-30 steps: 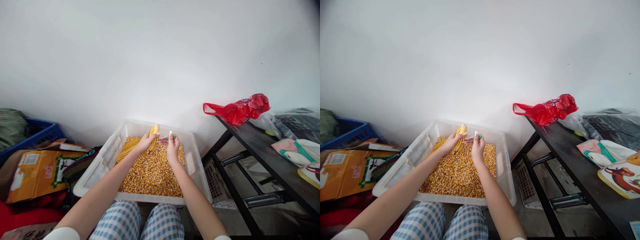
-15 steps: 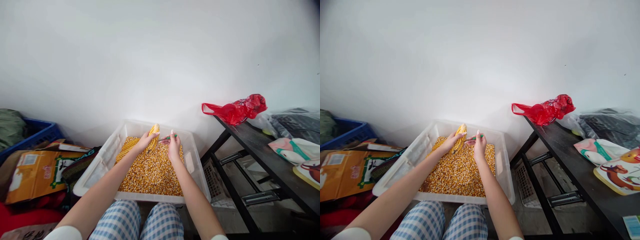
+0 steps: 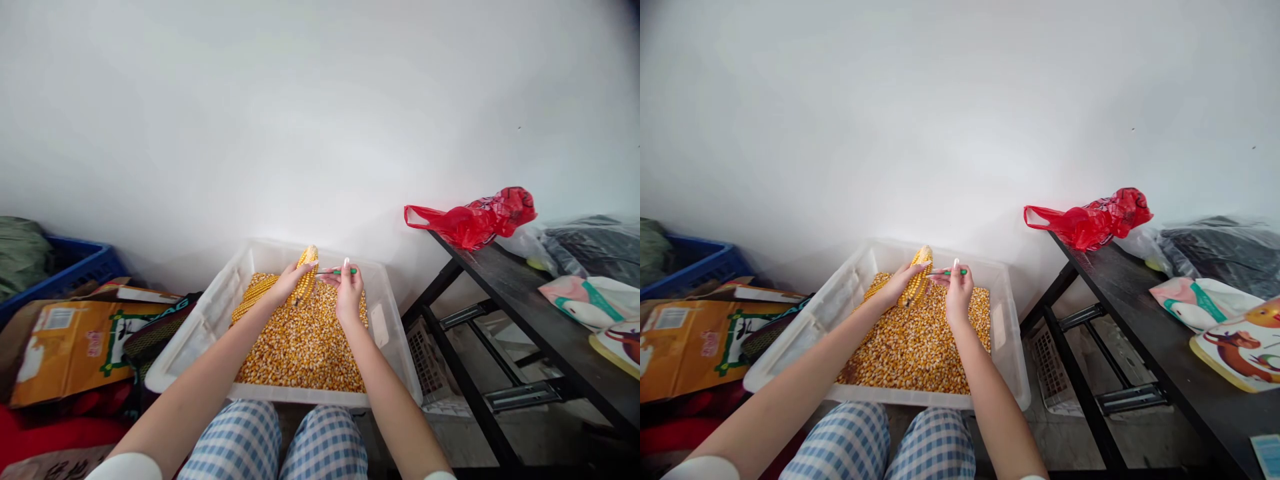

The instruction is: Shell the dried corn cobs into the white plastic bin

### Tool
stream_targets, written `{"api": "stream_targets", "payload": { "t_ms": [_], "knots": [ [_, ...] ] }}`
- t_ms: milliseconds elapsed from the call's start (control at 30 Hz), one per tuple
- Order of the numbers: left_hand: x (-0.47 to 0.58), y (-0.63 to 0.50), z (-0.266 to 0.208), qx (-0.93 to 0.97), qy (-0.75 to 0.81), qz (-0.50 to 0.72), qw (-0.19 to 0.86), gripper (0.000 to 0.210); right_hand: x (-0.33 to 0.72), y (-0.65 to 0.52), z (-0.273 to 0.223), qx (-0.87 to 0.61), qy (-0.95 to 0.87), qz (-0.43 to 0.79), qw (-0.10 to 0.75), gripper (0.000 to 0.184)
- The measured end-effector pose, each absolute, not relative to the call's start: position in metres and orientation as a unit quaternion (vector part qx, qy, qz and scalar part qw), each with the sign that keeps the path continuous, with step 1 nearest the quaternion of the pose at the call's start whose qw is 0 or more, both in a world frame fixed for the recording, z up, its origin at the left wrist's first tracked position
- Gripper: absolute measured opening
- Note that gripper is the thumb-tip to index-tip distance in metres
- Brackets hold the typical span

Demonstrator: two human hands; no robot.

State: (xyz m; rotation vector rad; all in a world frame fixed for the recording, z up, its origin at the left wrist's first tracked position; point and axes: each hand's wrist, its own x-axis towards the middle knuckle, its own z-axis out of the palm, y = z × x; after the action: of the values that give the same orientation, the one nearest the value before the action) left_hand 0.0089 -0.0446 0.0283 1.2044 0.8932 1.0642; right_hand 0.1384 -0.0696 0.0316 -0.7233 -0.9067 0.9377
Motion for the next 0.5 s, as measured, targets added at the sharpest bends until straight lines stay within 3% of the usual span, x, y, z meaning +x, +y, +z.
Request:
{"api": "stream_targets", "payload": {
  "t_ms": [500],
  "knots": [
    [0.007,-0.044,0.024,0.610,0.474,0.476,0.420,0.052,0.127,-0.072,0.014,-0.347,-0.487,0.365,0.713,0.026]
  ]
}}
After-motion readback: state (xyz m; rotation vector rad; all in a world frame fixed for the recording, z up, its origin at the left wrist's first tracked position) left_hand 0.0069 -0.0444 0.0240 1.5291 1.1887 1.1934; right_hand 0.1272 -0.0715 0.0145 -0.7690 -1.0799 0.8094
